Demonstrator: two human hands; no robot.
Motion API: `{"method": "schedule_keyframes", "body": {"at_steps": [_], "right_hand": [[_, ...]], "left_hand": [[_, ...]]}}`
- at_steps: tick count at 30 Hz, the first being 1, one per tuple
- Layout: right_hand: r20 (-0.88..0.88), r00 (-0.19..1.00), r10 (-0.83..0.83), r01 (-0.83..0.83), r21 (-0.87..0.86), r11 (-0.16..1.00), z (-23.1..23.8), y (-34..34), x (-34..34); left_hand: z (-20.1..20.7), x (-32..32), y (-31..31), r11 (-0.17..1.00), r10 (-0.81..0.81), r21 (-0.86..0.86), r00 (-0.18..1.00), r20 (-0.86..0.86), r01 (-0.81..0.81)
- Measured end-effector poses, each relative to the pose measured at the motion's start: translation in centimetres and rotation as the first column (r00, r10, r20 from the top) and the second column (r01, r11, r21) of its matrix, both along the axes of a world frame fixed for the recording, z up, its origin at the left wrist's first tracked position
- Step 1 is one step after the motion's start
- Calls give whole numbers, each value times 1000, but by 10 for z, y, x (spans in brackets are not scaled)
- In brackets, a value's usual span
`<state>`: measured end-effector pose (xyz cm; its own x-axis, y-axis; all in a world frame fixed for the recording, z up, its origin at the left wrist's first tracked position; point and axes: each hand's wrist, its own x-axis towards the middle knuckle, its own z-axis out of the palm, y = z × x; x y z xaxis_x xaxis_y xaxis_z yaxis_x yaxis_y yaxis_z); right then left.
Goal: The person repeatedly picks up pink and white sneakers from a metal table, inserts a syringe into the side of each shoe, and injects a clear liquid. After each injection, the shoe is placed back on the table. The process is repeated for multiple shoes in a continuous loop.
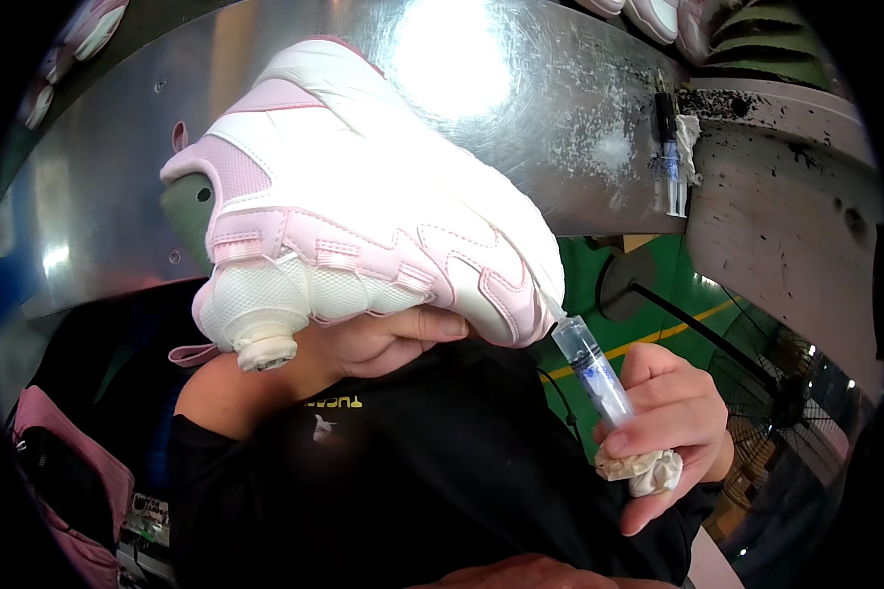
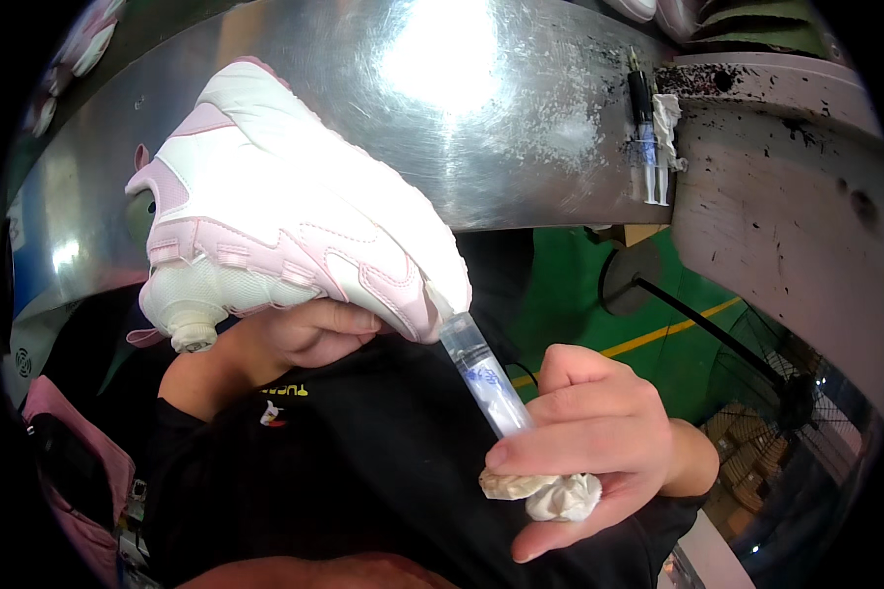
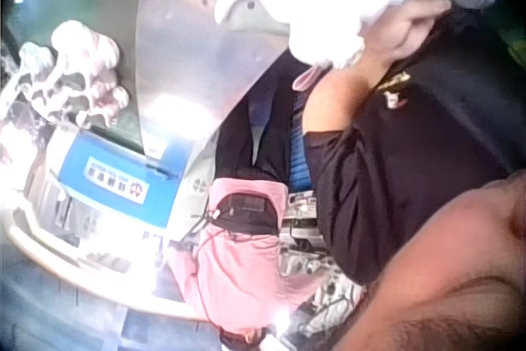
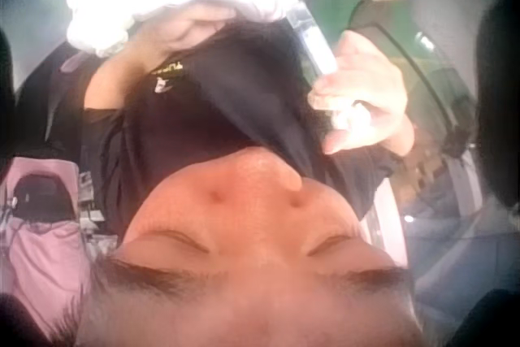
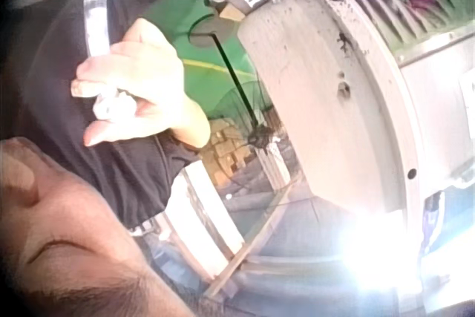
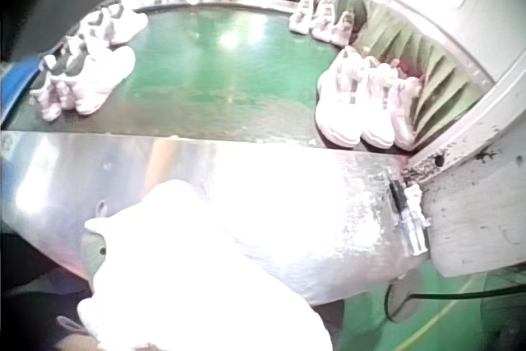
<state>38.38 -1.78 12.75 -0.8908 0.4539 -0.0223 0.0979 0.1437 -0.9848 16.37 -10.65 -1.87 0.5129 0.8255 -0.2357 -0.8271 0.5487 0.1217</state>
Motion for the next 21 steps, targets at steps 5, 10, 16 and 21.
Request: {"method": "schedule_keyframes", "body": {"at_steps": [5,10,16,21], "right_hand": [[25,1000,-9,8,50,999,2,-3,2],[63,997,-41,36,89,995,9,-10,6],[104,993,-57,36,193,980,6,-17,11],[96,992,-79,51,269,962,3,-21,11]], "left_hand": [[-6,6,3,998,61,32,997,48,-63],[-9,6,13,997,-3,71,1000,20,2],[-5,10,21,997,-16,70,1000,-11,17],[1,15,26,998,-8,57,1000,-27,10]]}}
